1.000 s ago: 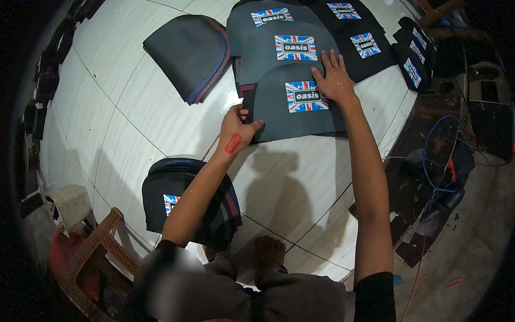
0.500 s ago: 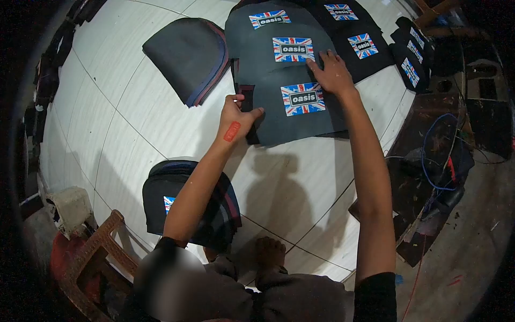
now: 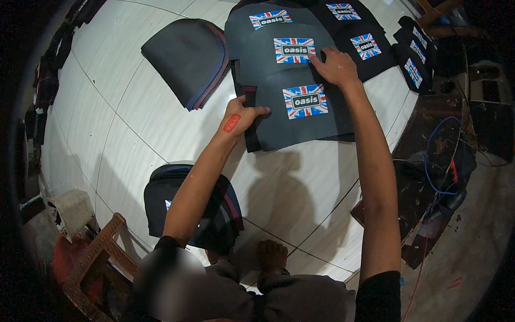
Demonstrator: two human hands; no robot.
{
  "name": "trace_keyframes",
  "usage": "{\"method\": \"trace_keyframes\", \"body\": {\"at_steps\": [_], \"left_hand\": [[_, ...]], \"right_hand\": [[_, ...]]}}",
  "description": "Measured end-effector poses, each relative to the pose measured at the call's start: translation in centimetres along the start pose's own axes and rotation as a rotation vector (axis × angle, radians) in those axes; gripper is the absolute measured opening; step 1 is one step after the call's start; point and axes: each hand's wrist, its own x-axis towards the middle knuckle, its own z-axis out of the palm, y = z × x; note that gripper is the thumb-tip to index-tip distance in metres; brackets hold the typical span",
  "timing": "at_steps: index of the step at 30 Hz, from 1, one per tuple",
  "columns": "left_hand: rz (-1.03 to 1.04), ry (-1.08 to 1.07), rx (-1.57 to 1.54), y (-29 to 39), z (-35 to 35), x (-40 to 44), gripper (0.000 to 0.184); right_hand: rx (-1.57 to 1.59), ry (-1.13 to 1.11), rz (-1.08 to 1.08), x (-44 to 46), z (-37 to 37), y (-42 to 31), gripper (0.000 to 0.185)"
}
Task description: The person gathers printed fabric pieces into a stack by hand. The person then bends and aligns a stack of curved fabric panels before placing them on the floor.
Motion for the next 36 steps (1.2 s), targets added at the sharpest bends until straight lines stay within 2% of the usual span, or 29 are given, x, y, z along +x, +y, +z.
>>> {"method": "trace_keyframes", "body": {"at_steps": [2, 4, 5, 12, 15, 17, 21, 23, 24, 27, 29, 30, 32, 34, 36], "left_hand": [[0.05, -0.007, 0.038, -1.0, 0.7, 0.6, 0.072], [0.23, 0.239, 0.582, -0.5, 1.5, -0.1, 0.073], [0.185, 0.113, 0.42, -0.3, 1.3, -0.4, 0.079], [0.169, 0.148, 0.331, -1.2, 2.0, -0.3, 0.082], [0.113, 0.148, 0.153, -1.1, 1.7, 0.1, 0.076], [0.062, 0.041, -0.265, -0.9, 1.6, -0.1, 0.069], [0.157, 0.038, -0.311, -1.4, 2.3, -1.3, 0.066], [0.18, 0.162, -0.285, -3.0, 2.7, -0.6, 0.07], [0.179, 0.159, -0.286, -3.1, 2.8, -0.9, 0.07], [0.058, 0.104, -0.422, -3.1, 2.4, -2.2, 0.064], [0.013, -0.16, -0.346, -2.5, 1.6, -2.8, 0.055], [0.009, -0.161, -0.342, -2.6, 1.7, -2.7, 0.055], [-0.023, -0.077, -0.303, -3.0, 1.9, -2.3, 0.044], [0.025, -0.084, -0.229, -4.0, 1.6, -1.7, 0.043], [0.066, -0.086, -0.158, -4.3, 1.4, -1.7, 0.042]], "right_hand": [[-0.065, 0.042, -0.003, -0.2, 0.3, -0.1, 0.071], [-0.068, 0.042, -0.004, -0.4, 0.2, 0.0, 0.071], [-0.069, 0.045, -0.001, -0.4, 0.2, 0.0, 0.072], [-0.063, 0.026, 0.009, -0.6, 0.2, 0.1, 0.072], [-0.092, 0.049, 0.003, -0.7, 0.3, -0.1, 0.071], [-0.114, 0.053, -0.003, -0.9, -0.1, -0.4, 0.067], [-0.111, 0.063, -0.01, -0.7, 0.4, 0.1, 0.066], [-0.083, 0.083, -0.034, -0.4, 0.7, 0.6, 0.067], [-0.085, 0.082, -0.031, -0.5, 0.5, 0.3, 0.067], [-0.057, 0.042, 0.034, -0.4, -0.4, -0.6, 0.065], [-0.119, 0.019, 0.072, 0.4, -0.7, -1.3, 0.063], [-0.116, 0.016, 0.076, 1.0, -0.2, -1.0, 0.063], [-0.108, 0.32, -0.124, 3.0, 1.4, -0.2, 0.062], [-0.057, 0.309, -0.154, 5.1, 3.2, 0.6, 0.066], [-0.112, 0.063, -0.087, 6.8, 4.7, 0.7, 0.07]]}}
